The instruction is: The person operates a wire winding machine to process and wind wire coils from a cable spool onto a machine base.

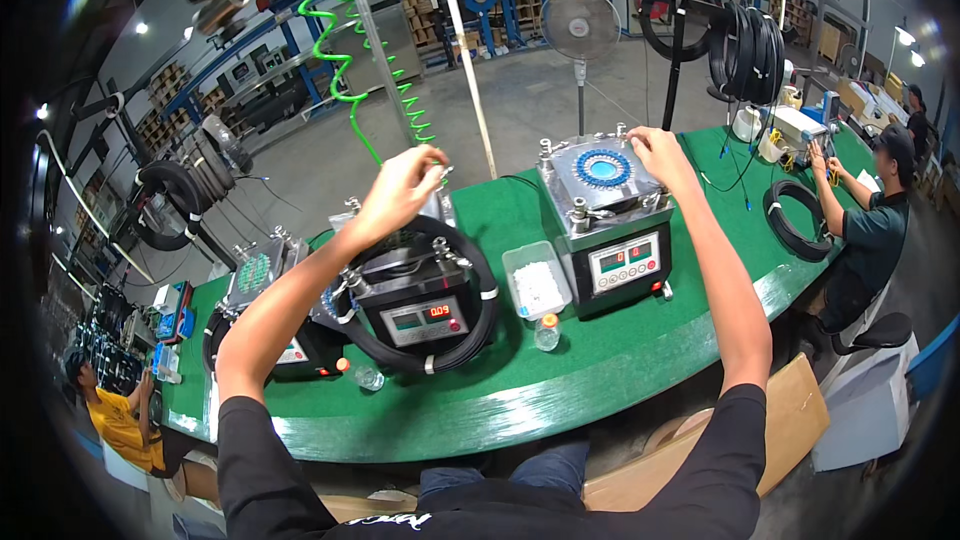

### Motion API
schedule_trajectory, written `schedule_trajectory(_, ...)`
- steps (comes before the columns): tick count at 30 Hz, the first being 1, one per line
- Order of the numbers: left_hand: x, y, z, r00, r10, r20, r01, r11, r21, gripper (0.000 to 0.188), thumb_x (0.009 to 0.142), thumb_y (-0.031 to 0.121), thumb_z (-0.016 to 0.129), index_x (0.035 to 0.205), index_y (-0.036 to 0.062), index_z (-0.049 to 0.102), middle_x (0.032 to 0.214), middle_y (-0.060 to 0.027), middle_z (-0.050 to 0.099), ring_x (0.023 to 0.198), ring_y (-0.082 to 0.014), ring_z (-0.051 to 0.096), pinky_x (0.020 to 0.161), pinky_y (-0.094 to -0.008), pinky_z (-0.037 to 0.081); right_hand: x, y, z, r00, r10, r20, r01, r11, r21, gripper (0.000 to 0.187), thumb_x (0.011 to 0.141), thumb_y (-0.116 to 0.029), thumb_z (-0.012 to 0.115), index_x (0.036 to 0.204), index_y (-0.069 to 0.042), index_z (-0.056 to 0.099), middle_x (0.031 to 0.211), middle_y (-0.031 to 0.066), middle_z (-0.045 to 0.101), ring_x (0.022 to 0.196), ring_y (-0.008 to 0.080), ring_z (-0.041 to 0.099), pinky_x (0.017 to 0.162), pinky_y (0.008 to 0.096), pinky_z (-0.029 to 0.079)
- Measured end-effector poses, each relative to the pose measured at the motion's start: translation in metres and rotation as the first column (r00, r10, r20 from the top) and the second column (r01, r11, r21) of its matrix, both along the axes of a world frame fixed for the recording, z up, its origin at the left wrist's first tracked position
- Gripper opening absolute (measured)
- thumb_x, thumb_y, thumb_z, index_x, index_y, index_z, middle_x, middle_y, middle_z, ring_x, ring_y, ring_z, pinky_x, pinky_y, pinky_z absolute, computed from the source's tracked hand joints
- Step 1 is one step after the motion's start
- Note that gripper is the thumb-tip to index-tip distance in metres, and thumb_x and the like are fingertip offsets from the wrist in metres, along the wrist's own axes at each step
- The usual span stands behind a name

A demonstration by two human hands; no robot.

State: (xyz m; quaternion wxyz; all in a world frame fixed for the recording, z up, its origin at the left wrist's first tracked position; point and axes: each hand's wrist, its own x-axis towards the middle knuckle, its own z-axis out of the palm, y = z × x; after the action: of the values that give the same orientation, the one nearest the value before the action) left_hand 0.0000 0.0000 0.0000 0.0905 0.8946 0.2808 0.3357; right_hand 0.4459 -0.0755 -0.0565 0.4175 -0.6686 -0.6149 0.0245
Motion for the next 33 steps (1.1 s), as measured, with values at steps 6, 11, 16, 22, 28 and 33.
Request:
schedule_trajectory(6,0.155,0.025,-0.046,0.980,-0.172,-0.104,0.132,0.940,-0.315,0.035,0.100,0.030,0.061,0.121,0.0016,0.063,0.099,-0.0223,0.073,0.093,-0.0313,0.073,0.084,-0.0430,0.056,0.077,0.046,-0.026,0.990,0.045,0.133,0.002,0.943,-0.332,0.033,0.092,-0.029,0.068,0.112,-0.005,0.074,0.102,0.0248,0.073,0.097,0.0383,0.072,0.089,0.0452,0.055)
schedule_trajectory(11,0.213,0.027,-0.091,0.977,-0.164,-0.133,0.066,0.836,-0.545,0.059,0.100,0.043,0.061,0.145,0.0092,0.045,0.096,-0.0172,0.069,0.089,-0.0246,0.067,0.080,-0.0398,0.052,0.081,0.067,-0.040,0.971,0.234,-0.039,-0.222,0.840,-0.495,0.037,0.095,-0.030,0.064,0.113,0.001,0.072,0.082,0.0109,0.073,0.078,0.0162,0.067,0.072,0.0333,0.054)
schedule_trajectory(16,0.222,0.007,-0.084,0.997,0.017,-0.073,-0.064,0.698,-0.714,0.059,0.096,0.029,0.069,0.146,0.0123,0.043,0.089,-0.0089,0.066,0.077,-0.0127,0.061,0.069,-0.0314,0.049,0.073,0.069,-0.072,0.951,0.168,-0.259,-0.239,0.932,-0.273,0.041,0.098,-0.031,0.062,0.108,0.008,0.067,0.081,0.0123,0.072,0.074,0.0212,0.065,0.070,0.0383,0.053)
schedule_trajectory(22,0.223,-0.016,-0.046,0.977,0.129,0.169,0.090,0.466,-0.880,0.051,0.098,0.032,0.069,0.141,0.0121,0.050,0.091,-0.0024,0.065,0.080,-0.0090,0.057,0.069,-0.0278,0.045,0.067,0.045,-0.007,0.558,0.135,-0.819,-0.473,0.862,-0.180,0.026,0.096,-0.020,0.062,0.070,-0.015,0.057,0.058,-0.0066,0.048,0.045,0.0062,0.037,0.043,0.0254,0.028)
schedule_trajectory(28,0.230,-0.035,-0.023,0.992,0.118,0.045,-0.021,0.504,-0.864,0.079,0.091,0.052,0.073,0.150,0.0109,0.042,0.095,-0.0058,0.062,0.086,-0.0115,0.057,0.074,-0.0297,0.048,0.049,0.054,0.016,0.134,0.237,-0.962,-0.549,0.826,0.126,0.033,0.096,-0.019,0.059,0.066,-0.015,0.047,0.053,-0.0061,0.038,0.040,0.0063,0.034,0.038,0.0245,0.029)
schedule_trajectory(33,0.218,-0.026,-0.062,0.947,0.278,-0.163,-0.307,0.932,-0.193,0.066,0.092,0.038,0.074,0.142,0.0006,0.053,0.114,-0.0203,0.066,0.099,-0.0283,0.065,0.083,-0.0366,0.052,-0.001,0.069,0.025,0.202,0.287,-0.936,-0.507,0.848,0.151,0.025,0.093,-0.015,0.058,0.072,-0.006,0.051,0.057,0.0027,0.051,0.043,0.0102,0.048,0.038,0.0279,0.043)
